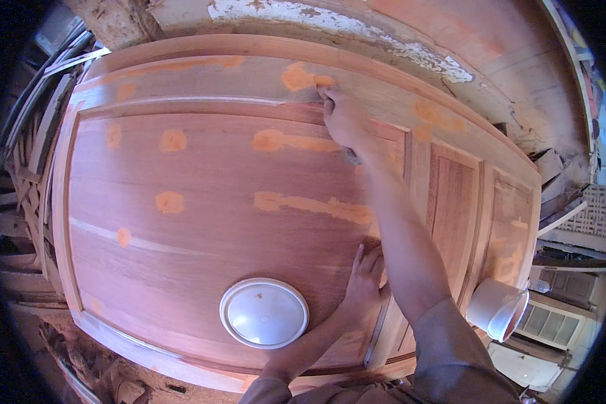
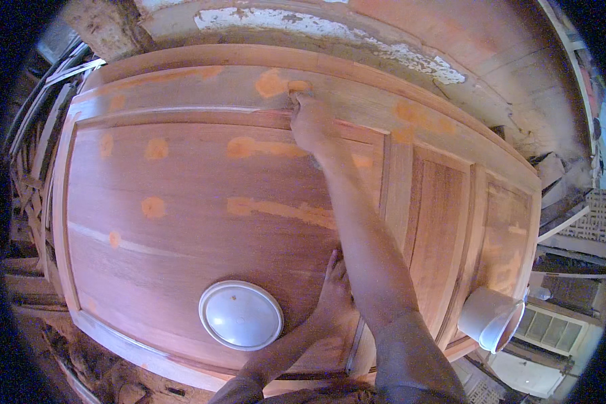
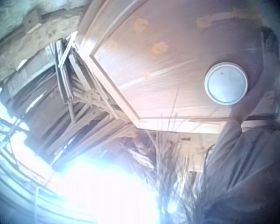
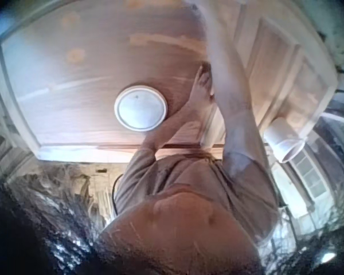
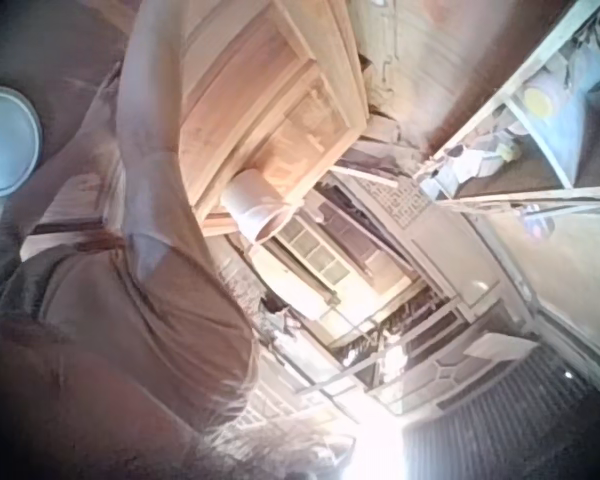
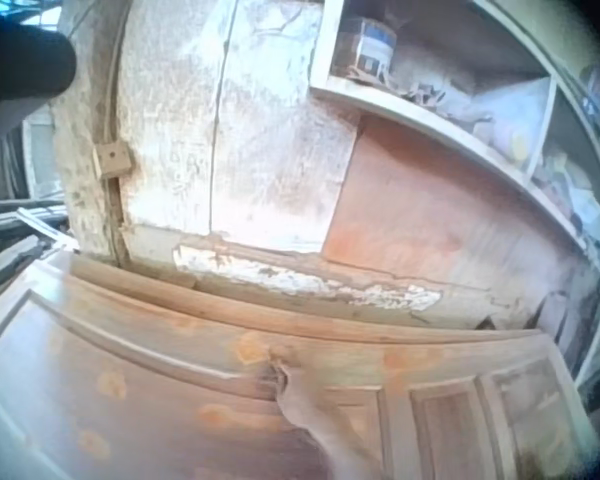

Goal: The person applies wood filler to a wooden door using a putty knife, scraping the filler into holes and along the edges before smoothing it out.

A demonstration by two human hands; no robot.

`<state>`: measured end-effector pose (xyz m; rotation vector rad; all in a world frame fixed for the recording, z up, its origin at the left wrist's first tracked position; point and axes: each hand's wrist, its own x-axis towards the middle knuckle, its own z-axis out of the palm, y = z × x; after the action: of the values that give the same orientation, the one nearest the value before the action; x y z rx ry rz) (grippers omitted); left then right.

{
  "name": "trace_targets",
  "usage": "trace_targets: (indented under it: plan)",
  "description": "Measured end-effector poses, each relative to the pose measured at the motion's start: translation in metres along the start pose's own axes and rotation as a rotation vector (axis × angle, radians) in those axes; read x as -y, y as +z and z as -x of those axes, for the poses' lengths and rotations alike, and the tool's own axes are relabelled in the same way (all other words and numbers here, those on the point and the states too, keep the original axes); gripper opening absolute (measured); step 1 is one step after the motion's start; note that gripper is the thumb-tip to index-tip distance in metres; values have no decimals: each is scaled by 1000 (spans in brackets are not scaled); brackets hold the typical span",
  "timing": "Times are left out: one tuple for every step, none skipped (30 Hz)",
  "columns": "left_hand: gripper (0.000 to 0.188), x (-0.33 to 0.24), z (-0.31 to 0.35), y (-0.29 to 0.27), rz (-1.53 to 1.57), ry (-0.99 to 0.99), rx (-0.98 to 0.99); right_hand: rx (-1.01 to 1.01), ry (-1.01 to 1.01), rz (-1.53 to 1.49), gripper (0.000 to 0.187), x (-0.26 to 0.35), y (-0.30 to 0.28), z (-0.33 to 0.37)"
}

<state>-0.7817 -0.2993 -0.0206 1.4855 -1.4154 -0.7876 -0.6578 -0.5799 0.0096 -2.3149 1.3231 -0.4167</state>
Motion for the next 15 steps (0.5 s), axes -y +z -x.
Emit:
trace_targets:
  plan:
    - [53, 0, 0, -3, 3, -2, -3, 52, 22, -45, 32, -1, -8, 2]
    - [51, -3, -4, -6, 38, -19, 1, 97, 43, -83, 32, -1, -17, 3]
    - [48, -5, -6, -8, 72, -38, 4, 94, 42, -74, 32, -3, -21, 1]
    - [48, -7, -6, -6, 80, -32, 1, 48, 66, 7, 33, -4, -24, -2]
    - [45, -8, -6, -6, 77, -39, -18, 1, 90, 85, 33, -5, -26, -4]
    - [41, -9, -6, -5, 75, -46, -37, -2, 89, 90, 33, -6, -26, -3]
    - [41, -8, -7, -4, 80, -41, -37, 34, 133, 105, 34, -6, -24, 0]
    - [39, -6, -7, -4, 91, -35, -56, 73, 173, 114, 35, -7, -20, 3]
    - [37, -6, -7, -6, 104, -29, -74, 74, 171, 114, 35, -15, -17, 6]
    - [37, -7, -9, -8, 105, -29, -76, 9, 36, 91, 35, -24, -17, 10]
    - [35, -11, -12, -12, 103, -44, -74, -57, -95, 71, 35, -32, -18, 14]
    - [34, -14, -13, -14, 102, -60, -72, -58, -93, 77, 35, -39, -18, 15]
    - [34, -14, -11, -14, 106, -58, -72, -114, -34, 24, 34, -46, -18, 14]
    - [37, -13, -10, -13, 136, -71, -50, -169, 24, -33, 34, -48, -20, 13]
    - [42, -12, -9, -12, 166, -84, -27, -169, 25, -33, 34, -49, -21, 11]
